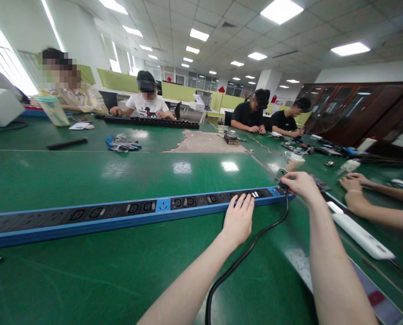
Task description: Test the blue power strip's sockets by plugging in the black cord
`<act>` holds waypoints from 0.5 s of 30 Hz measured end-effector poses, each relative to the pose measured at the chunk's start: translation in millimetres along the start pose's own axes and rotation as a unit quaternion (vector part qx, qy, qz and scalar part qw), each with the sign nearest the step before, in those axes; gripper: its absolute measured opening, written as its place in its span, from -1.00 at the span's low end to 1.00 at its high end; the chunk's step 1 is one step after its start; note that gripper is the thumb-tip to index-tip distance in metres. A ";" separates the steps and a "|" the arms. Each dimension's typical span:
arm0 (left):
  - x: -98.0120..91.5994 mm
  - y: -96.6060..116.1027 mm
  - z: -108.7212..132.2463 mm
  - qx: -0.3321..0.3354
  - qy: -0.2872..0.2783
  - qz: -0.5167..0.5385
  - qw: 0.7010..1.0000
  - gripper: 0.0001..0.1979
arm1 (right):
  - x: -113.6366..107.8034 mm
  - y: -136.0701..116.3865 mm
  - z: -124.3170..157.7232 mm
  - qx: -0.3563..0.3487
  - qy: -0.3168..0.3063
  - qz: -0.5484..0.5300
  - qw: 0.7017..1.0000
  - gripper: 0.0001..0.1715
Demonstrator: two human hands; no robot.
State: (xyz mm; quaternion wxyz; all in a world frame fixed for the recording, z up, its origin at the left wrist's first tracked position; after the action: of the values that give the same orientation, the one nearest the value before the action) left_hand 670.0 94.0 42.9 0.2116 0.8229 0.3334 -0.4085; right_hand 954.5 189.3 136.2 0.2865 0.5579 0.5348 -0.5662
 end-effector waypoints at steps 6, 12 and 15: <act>1.9 -0.4 -0.4 -0.001 -0.003 -0.005 1.000 -0.31 | 40.4 12.9 4.9 0.034 -0.168 -0.241 0.955 -0.52; 2.1 0.0 -0.4 0.002 -0.009 -0.010 1.000 -0.31 | 23.2 5.1 24.4 -0.038 -0.250 -0.265 0.931 -0.35; 4.9 -0.3 -1.4 0.006 -0.011 -0.016 1.000 -0.30 | 5.6 1.1 24.1 -0.088 -0.169 -0.153 0.970 -0.50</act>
State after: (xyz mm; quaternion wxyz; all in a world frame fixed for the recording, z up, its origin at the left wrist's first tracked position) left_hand 672.6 96.9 39.7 0.2043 0.8139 0.3418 -0.4231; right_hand 946.5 168.2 126.0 0.3306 0.3380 0.6057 -0.6400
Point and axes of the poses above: each hand's wrist, its own z-axis away from the middle knuckle, its own x-axis out of the palm, y = z × x, the point moved 6 cm from there along -z, towards the middle knuckle, and after that the axes turned 1 degree about y, right-handed, at the moved point
